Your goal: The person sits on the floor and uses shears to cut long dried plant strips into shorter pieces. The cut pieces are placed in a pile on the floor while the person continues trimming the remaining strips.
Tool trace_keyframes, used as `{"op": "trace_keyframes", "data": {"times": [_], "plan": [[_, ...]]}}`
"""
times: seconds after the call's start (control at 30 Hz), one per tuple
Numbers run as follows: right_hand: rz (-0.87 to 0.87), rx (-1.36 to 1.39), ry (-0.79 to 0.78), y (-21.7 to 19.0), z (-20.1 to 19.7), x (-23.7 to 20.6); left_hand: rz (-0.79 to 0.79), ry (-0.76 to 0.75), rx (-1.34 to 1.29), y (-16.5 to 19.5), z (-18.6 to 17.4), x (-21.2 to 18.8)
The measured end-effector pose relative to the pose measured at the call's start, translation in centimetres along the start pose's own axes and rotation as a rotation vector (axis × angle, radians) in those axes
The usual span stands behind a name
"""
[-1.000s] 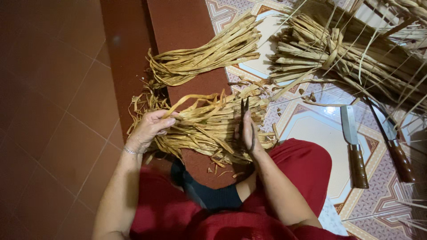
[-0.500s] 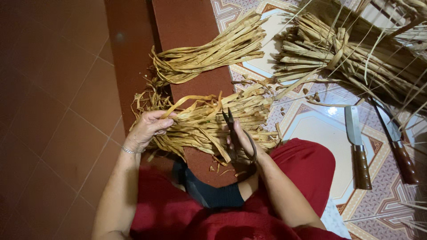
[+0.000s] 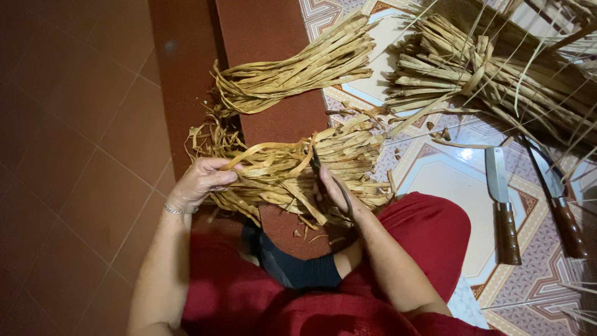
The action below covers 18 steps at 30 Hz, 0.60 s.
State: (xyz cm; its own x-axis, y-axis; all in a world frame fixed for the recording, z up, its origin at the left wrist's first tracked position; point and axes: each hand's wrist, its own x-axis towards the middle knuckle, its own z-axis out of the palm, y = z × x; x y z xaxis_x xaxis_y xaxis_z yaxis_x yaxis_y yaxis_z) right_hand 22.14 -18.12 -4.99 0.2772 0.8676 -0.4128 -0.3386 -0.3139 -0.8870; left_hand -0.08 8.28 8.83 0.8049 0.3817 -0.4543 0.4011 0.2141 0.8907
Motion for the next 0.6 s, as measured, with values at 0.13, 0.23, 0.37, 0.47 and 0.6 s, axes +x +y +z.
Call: {"op": "trace_keyframes", "data": {"times": [0.13, 0.23, 0.37, 0.47, 0.6], "plan": [[-0.139, -0.185, 0.053, 0.2, -0.2, 0.1, 0.041, -0.030, -0.050, -0.5, -1.1, -0.4], [-0.083, -0.134, 0.100, 0.9, -0.5, 0.0, 0.062, -0.034, -0.061, -0.7, -1.8, -0.5], [-0.287, -0.170, 0.130, 2.0, -0.8, 0.0, 0.069, -0.010, -0.059, -0.7, -2.2, -0.6], [-0.246, -0.137, 0.183, 2.2, -0.7, -0.2, 0.086, 0.002, -0.072, -0.5, -2.3, -0.7], [-0.171, -0.132, 0.216, 0.8, -0.7, -1.1, 0.113, -0.007, -0.164, -0.3, -2.3, -0.7]]}}
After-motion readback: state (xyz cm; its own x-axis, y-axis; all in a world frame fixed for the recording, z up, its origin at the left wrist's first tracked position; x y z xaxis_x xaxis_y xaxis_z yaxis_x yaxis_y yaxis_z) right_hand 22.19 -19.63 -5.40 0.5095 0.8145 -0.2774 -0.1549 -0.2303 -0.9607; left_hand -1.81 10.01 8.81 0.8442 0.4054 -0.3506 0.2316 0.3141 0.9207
